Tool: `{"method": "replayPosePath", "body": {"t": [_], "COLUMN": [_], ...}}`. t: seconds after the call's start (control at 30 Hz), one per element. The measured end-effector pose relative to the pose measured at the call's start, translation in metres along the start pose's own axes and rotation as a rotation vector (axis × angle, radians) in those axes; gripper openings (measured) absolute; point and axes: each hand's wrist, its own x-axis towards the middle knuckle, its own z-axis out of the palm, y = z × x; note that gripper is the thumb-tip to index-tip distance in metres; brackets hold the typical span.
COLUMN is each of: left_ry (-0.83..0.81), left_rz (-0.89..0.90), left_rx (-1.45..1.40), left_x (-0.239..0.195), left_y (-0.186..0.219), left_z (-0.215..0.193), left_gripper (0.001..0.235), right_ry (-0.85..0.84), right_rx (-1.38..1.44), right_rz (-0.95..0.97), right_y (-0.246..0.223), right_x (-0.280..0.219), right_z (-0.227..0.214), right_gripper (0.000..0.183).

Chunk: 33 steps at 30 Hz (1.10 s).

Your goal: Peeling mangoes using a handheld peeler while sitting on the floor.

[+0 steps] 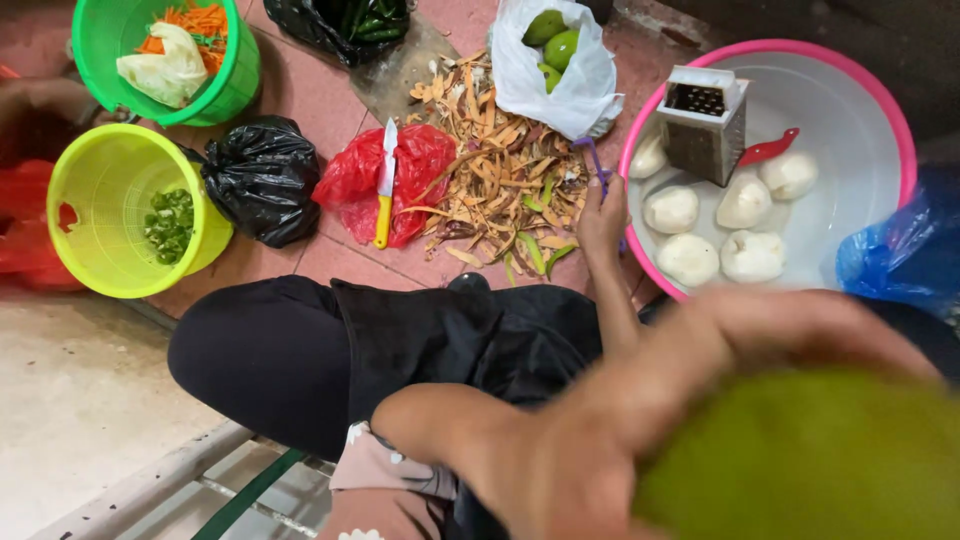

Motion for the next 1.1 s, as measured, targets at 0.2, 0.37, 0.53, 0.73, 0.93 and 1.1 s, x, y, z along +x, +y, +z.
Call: {"method": "replayPosePath", "body": {"t": [0.2, 0.37, 0.53, 0.73, 0.93, 1.1], "left_ry": [0.534, 0.891, 1.039, 0.958, 0.988, 1.057], "left_rz": [0.082, 0.17, 0.254, 0.086, 0.119, 0.191], "left_rx": [0.202, 0.385, 0.447, -0.623, -0.524, -0.597], "left_x": [0.058, 0.065, 0.053, 0.042, 0.042, 0.038], "left_y": [-0.047, -0.144, -0.186, -0.177, -0.186, -0.198], "left_z": [-0.075, -0.198, -0.236, -0.283, -0.296, -0.315], "left_gripper": [0.094, 0.083, 0.067, 0.062, 0.063, 0.059], "right_ry": [-0.022, -0.094, -0.123, -0.118, -0.358, -0.077], "right_rx": [0.709, 0.667, 0.483, 0.247, 0.177, 0.087], "right_rz": [0.002, -0.181, -0.335, -0.151, -0.017, -0.536], "right_y": [-0.122, -0.083, -0.102, -0.062, -0.066, -0.038], "right_x": [-0.028, -0.032, -0.043, -0.024, -0.042, -0.046], "right_z": [-0.061, -0.025, -0.017, -0.017, -0.004, 0.022], "right_gripper": [0.024, 0.039, 0.042, 0.016, 0.053, 0.025]}}
